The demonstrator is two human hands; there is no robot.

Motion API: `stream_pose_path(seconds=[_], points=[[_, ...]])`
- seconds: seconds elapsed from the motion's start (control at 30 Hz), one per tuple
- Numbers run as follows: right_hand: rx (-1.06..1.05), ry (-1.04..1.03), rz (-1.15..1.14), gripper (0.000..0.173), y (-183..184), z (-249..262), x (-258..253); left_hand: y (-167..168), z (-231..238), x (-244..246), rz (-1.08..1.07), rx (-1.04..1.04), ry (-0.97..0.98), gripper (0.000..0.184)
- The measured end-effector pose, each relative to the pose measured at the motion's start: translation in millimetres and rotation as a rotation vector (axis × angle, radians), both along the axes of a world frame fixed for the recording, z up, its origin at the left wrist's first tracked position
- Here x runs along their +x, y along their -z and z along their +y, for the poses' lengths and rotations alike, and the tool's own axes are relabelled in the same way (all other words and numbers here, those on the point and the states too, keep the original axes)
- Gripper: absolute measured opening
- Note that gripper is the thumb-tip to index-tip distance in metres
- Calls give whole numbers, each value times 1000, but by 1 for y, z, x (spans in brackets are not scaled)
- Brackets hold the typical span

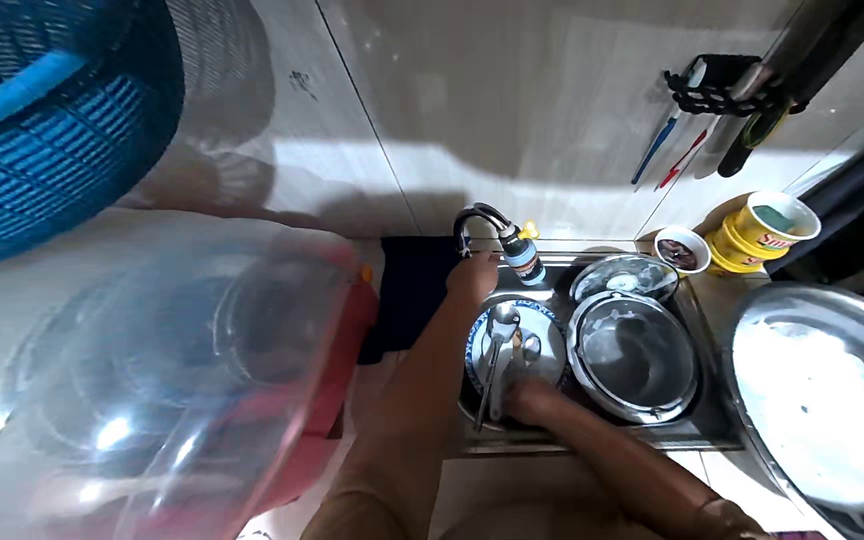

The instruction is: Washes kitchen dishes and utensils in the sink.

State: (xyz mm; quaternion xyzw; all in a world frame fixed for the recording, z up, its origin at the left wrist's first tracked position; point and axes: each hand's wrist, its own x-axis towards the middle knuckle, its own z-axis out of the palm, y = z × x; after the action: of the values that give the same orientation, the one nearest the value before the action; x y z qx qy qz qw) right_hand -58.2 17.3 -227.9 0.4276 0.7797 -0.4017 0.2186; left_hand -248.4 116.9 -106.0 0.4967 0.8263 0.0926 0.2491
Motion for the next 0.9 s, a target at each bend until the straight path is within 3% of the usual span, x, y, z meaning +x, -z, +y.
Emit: stream_pose_path(seconds=[0.1,0.17,0.23,0.33,0.4,0.47,0.53,0.63,0.77,0.9], points=[[111,100,94,73,-2,5,-6,24,4,-10,-131,88,-47,47],[150,83,99,74,3,19,-2,39,4,-13,-244,169,-83,47],[208,68,147,64,4,36,3,55,6,-16,-382,272,-125,44],[257,323,309,40,-15,65,6,67,4,-16,-557,336,-169,42],[84,629,487,31,-25,85,5,60,-12,-6,-421,259,-104,49],[-195,940,703,29,-31,100,4,45,-43,13,-177,84,35,75],[-411,1114,852,30,-36,109,4,42,-77,34,-4,-181,156,92],[-585,1195,928,38,-40,115,1,78,-107,51,87,-443,226,88],[-680,1218,952,49,-30,124,-8,116,-111,48,12,-257,263,74],[-710,1217,916,49,-27,125,-11,119,-94,50,63,-275,148,76]])
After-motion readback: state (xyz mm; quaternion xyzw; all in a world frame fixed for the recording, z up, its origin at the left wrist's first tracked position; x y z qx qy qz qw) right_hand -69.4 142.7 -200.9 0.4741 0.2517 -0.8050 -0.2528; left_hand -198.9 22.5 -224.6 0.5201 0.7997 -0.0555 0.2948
